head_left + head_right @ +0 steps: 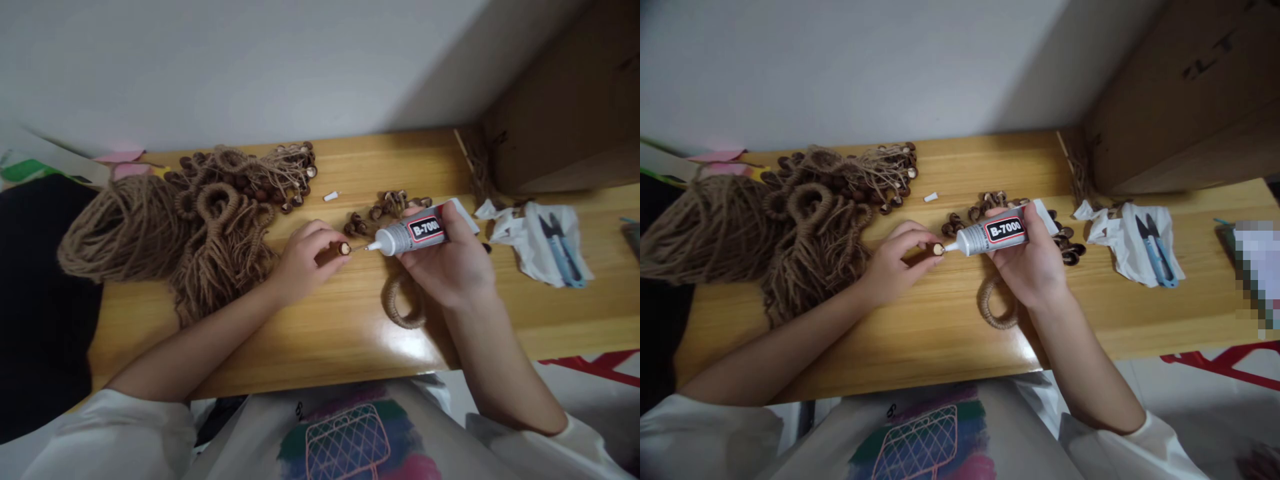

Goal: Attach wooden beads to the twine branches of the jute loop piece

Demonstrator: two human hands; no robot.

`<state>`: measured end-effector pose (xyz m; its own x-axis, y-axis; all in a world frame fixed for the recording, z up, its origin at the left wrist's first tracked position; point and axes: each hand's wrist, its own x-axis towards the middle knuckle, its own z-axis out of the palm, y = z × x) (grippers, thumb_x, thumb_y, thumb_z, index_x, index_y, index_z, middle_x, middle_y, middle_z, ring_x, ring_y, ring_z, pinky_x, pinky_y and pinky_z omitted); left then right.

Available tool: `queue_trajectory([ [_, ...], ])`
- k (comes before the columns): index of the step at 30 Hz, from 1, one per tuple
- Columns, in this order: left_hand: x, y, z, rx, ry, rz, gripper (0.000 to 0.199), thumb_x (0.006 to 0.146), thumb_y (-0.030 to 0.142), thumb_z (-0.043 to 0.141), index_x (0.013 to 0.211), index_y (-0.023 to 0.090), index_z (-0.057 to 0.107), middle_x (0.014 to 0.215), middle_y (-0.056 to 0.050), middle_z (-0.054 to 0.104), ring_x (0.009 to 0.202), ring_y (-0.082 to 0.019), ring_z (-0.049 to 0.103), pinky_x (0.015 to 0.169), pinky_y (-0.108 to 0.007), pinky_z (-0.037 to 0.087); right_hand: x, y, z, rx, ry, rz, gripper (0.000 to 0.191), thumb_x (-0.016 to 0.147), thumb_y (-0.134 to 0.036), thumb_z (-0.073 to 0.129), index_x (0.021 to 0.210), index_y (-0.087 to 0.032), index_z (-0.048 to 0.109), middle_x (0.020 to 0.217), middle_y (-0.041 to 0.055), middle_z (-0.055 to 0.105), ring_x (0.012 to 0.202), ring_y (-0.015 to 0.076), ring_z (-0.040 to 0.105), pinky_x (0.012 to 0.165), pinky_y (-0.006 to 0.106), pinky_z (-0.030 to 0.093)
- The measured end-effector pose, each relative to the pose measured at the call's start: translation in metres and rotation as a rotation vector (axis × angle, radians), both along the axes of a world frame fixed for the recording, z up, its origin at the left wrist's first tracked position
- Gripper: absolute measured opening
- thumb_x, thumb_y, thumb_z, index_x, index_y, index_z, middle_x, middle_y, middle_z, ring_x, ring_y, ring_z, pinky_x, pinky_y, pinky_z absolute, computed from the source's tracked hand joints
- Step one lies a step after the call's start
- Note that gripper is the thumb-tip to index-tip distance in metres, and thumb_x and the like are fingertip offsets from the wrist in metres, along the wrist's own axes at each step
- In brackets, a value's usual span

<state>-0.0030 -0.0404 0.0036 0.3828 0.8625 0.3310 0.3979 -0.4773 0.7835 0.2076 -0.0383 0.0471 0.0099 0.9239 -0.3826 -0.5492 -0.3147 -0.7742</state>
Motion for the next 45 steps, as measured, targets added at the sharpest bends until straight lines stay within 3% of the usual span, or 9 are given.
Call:
queue_trajectory([
  [11, 0.001, -0.001, 0.003, -0.016, -0.044, 0.003, 0.014, 0.082, 0.018, 0.068, 0.096, 0.018, 0.065, 0.094, -0.005, 0.064, 0.088, -0.017, 0.060, 0.079, -0.033, 0.050, 0.012, 0.004, -0.019, 0.094, -0.127, -0.072, 0.042, 0.096, -0.050, 0.040, 0.077, -0.028, 0.070, 0.078, -0.0011, 0.073, 0.075, 0.0142, 0.069, 0.066, 0.030, 0.058],
  [22, 0.001, -0.001, 0.001, 0.017, -0.032, 0.016, 0.014, 0.082, 0.019, 0.068, 0.096, 0.018, 0.064, 0.090, -0.004, 0.064, 0.082, -0.016, 0.059, 0.074, -0.030, 0.050, 0.005, -0.002, -0.006, 0.254, -0.116, 0.093, 0.036, 0.080, -0.062, 0.060, 0.071, -0.028, 0.069, 0.076, 0.0018, 0.071, 0.091, 0.0245, 0.070, 0.094, 0.047, 0.056],
  [27, 0.001, -0.002, 0.001, 0.022, -0.048, 0.022, 0.016, 0.082, 0.019, 0.069, 0.097, 0.017, 0.063, 0.091, -0.005, 0.064, 0.080, -0.016, 0.059, 0.072, -0.030, 0.050, 0.003, -0.001, -0.008, 0.258, -0.158, 0.075, 0.044, 0.083, -0.066, 0.055, 0.074, -0.025, 0.069, 0.072, 0.0036, 0.070, 0.091, 0.0273, 0.070, 0.086, 0.048, 0.057],
  [33, 0.001, -0.003, 0.000, 0.068, -0.047, 0.018, 0.015, 0.082, 0.018, 0.068, 0.096, 0.016, 0.063, 0.084, -0.004, 0.064, 0.076, -0.016, 0.058, 0.071, -0.030, 0.047, -0.002, -0.003, -0.011, 0.215, -0.183, -0.061, 0.041, 0.082, -0.064, 0.058, 0.076, -0.026, 0.071, 0.075, -0.0012, 0.070, 0.078, 0.0213, 0.071, 0.080, 0.042, 0.061],
  [36, 0.001, -0.003, -0.001, 0.078, -0.038, 0.015, 0.016, 0.082, 0.019, 0.068, 0.096, 0.016, 0.063, 0.080, -0.003, 0.063, 0.074, -0.017, 0.058, 0.070, -0.031, 0.046, -0.004, -0.004, -0.016, 0.228, -0.249, -0.114, 0.043, 0.085, -0.064, 0.053, 0.075, -0.026, 0.072, 0.077, 0.0005, 0.071, 0.081, 0.0225, 0.072, 0.080, 0.041, 0.061],
  [45, 0.002, -0.003, 0.002, 0.089, 0.007, 0.021, 0.011, 0.081, 0.020, 0.069, 0.091, 0.017, 0.065, 0.074, -0.001, 0.064, 0.069, -0.015, 0.058, 0.068, -0.029, 0.045, -0.002, -0.002, -0.030, 0.336, -0.371, -0.092, 0.036, 0.087, -0.061, 0.050, 0.078, -0.034, 0.070, 0.077, 0.0018, 0.073, 0.097, 0.0265, 0.071, 0.080, 0.043, 0.060],
])
